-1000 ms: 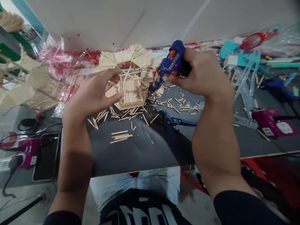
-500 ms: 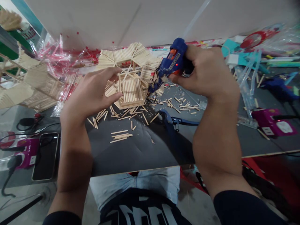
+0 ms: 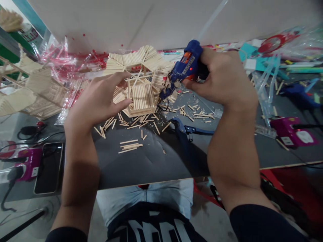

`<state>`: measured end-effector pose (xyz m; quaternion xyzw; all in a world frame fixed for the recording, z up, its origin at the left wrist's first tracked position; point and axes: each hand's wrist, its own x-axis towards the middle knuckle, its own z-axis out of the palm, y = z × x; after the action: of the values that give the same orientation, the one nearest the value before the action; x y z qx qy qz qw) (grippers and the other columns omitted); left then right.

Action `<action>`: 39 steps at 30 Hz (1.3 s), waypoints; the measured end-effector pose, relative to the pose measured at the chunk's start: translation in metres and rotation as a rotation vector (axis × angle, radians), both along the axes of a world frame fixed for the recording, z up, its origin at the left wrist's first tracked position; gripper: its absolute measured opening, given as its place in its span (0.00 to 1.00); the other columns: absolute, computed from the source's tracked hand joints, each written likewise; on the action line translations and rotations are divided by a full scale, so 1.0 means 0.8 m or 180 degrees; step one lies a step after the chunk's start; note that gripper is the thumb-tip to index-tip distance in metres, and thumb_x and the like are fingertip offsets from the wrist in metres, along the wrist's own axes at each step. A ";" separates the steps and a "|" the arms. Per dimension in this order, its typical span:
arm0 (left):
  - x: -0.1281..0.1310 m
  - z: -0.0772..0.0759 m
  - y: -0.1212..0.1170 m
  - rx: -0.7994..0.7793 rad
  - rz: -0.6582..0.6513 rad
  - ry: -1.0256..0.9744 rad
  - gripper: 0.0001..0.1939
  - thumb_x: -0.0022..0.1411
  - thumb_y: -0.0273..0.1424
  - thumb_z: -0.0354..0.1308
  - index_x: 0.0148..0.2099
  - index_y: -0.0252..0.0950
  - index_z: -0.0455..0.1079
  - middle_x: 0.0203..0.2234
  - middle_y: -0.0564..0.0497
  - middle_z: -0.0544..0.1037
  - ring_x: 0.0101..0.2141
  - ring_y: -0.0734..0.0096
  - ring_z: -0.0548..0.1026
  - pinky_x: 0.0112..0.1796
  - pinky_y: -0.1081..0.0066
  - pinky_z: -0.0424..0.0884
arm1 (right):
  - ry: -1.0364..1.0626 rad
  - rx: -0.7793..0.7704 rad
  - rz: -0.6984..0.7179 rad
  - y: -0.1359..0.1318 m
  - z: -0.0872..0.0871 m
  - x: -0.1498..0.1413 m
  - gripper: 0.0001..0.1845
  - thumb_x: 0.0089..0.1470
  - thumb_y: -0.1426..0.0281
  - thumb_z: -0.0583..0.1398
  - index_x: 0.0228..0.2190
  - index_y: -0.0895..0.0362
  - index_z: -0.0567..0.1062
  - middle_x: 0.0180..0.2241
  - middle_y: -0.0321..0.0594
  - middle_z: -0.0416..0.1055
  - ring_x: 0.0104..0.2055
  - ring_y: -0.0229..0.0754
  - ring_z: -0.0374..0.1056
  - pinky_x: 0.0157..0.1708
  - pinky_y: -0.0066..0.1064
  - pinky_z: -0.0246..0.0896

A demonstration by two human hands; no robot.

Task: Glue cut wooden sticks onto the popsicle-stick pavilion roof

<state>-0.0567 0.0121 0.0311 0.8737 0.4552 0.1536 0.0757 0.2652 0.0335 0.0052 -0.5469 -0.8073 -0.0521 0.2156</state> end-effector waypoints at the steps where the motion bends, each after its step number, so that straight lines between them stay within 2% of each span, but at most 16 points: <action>1: 0.000 0.000 0.000 -0.0005 0.0009 -0.0003 0.30 0.65 0.40 0.60 0.67 0.41 0.66 0.50 0.48 0.81 0.51 0.55 0.78 0.55 0.58 0.71 | -0.0002 0.0001 -0.0020 0.000 0.000 0.000 0.14 0.47 0.67 0.66 0.36 0.52 0.69 0.30 0.39 0.71 0.28 0.42 0.63 0.33 0.37 0.57; 5: 0.000 0.002 0.000 0.0007 0.0019 0.0076 0.30 0.67 0.42 0.59 0.68 0.41 0.65 0.51 0.47 0.81 0.53 0.54 0.78 0.55 0.58 0.71 | -0.0028 0.0050 -0.0094 0.000 0.000 0.000 0.15 0.47 0.67 0.66 0.37 0.53 0.68 0.31 0.40 0.72 0.30 0.44 0.66 0.33 0.36 0.58; 11: -0.003 0.002 0.001 0.0008 -0.0019 0.0117 0.32 0.67 0.43 0.58 0.69 0.39 0.64 0.53 0.48 0.81 0.54 0.54 0.78 0.55 0.56 0.71 | -0.0052 0.0186 -0.0144 0.002 -0.001 0.001 0.15 0.47 0.68 0.67 0.35 0.53 0.68 0.29 0.38 0.70 0.28 0.42 0.64 0.30 0.34 0.56; 15: -0.003 0.000 0.001 0.0028 -0.0008 0.0153 0.32 0.66 0.43 0.59 0.69 0.38 0.65 0.52 0.46 0.82 0.53 0.51 0.78 0.54 0.54 0.72 | -0.0022 0.0116 -0.0101 0.001 0.001 -0.001 0.15 0.47 0.69 0.66 0.38 0.54 0.70 0.32 0.41 0.73 0.30 0.45 0.68 0.32 0.36 0.59; 18: -0.003 -0.001 0.001 0.0045 -0.0005 0.0139 0.30 0.67 0.42 0.58 0.68 0.40 0.65 0.52 0.48 0.82 0.52 0.52 0.78 0.54 0.53 0.72 | 0.0038 0.0123 -0.0102 0.000 0.001 -0.003 0.14 0.49 0.69 0.65 0.39 0.54 0.71 0.32 0.42 0.74 0.32 0.47 0.70 0.33 0.37 0.61; 22: -0.003 0.001 0.000 0.0088 -0.0005 0.0120 0.30 0.66 0.42 0.59 0.68 0.43 0.65 0.51 0.49 0.82 0.52 0.51 0.79 0.53 0.53 0.73 | 0.0077 0.0137 -0.0121 0.000 -0.001 -0.003 0.15 0.50 0.68 0.65 0.40 0.53 0.70 0.32 0.42 0.74 0.33 0.48 0.70 0.33 0.37 0.61; 30: 0.001 0.003 -0.002 0.0096 0.0003 0.0138 0.31 0.66 0.41 0.59 0.69 0.41 0.65 0.50 0.48 0.83 0.51 0.51 0.80 0.51 0.55 0.74 | 0.0168 0.0132 -0.0106 0.002 -0.004 -0.003 0.13 0.50 0.69 0.64 0.39 0.53 0.68 0.32 0.42 0.73 0.33 0.48 0.70 0.34 0.38 0.61; 39: 0.002 0.005 -0.003 0.0054 0.0025 0.0181 0.30 0.67 0.43 0.59 0.68 0.41 0.65 0.50 0.47 0.83 0.52 0.49 0.79 0.52 0.53 0.74 | 0.0233 0.0156 -0.0214 0.003 -0.002 -0.005 0.15 0.49 0.70 0.65 0.39 0.53 0.67 0.33 0.43 0.74 0.34 0.49 0.72 0.36 0.40 0.65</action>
<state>-0.0550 0.0093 0.0353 0.8766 0.4593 0.1330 0.0547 0.2610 0.0355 0.0032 -0.5698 -0.7785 -0.0590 0.2565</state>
